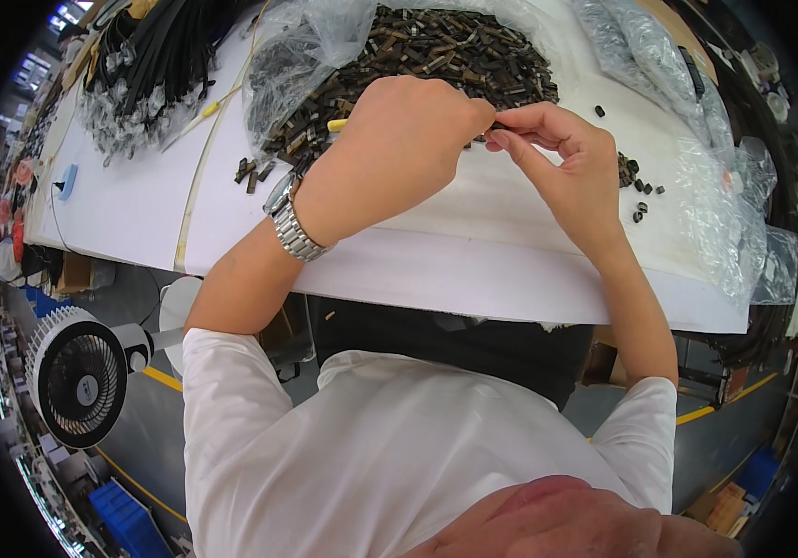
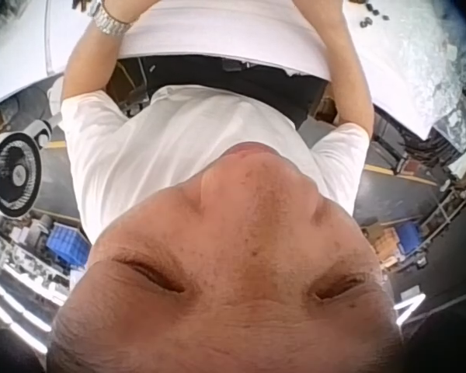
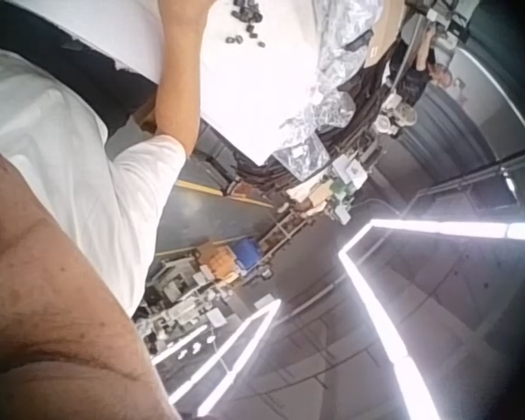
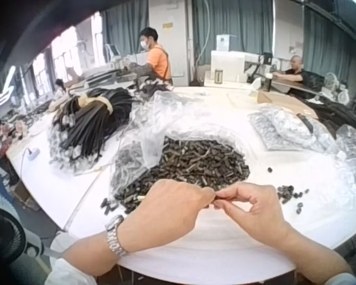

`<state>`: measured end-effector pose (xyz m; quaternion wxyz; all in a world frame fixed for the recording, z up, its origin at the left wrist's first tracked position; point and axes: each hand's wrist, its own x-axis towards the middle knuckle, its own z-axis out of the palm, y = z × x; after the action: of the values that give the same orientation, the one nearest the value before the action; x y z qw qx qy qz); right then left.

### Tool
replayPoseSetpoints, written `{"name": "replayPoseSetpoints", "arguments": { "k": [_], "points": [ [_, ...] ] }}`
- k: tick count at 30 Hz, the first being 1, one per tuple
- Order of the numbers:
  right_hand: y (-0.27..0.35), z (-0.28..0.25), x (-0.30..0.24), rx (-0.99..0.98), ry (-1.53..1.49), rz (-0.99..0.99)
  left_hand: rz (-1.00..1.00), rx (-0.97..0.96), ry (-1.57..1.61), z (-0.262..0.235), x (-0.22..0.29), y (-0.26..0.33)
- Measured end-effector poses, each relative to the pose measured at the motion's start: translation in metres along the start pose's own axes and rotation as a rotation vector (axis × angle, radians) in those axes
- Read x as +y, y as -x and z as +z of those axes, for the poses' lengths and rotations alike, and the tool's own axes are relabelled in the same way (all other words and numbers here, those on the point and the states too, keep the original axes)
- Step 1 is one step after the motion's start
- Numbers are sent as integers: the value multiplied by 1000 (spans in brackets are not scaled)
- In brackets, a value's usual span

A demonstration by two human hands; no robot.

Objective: Assembling or inspecting small metal buckles and hardware components.

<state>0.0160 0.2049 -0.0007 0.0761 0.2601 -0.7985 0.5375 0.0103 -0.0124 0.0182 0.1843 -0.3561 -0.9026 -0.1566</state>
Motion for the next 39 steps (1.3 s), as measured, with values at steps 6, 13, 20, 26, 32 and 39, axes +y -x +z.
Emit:
{"name": "replayPoseSetpoints", "arguments": {
  "k": [6,13,20,26,32,39],
  "points": [
    [-4,-9,-8,-164,-265,230,116,-33,267,2,-25,-3],
    [-16,-27,15,-376,-554,376,-92,-383,786,-13,-26,-13],
    [-10,-13,26,-358,-922,325,-292,-426,1340,-4,-29,-14],
    [-4,-4,0,-83,-457,142,-394,-504,1559,1,-34,-13],
    [0,-6,0,-31,-327,159,-297,-337,1047,-8,-18,-13],
    [-3,-10,1,-94,-373,235,-148,-192,632,-8,-15,-12]
  ]
}}
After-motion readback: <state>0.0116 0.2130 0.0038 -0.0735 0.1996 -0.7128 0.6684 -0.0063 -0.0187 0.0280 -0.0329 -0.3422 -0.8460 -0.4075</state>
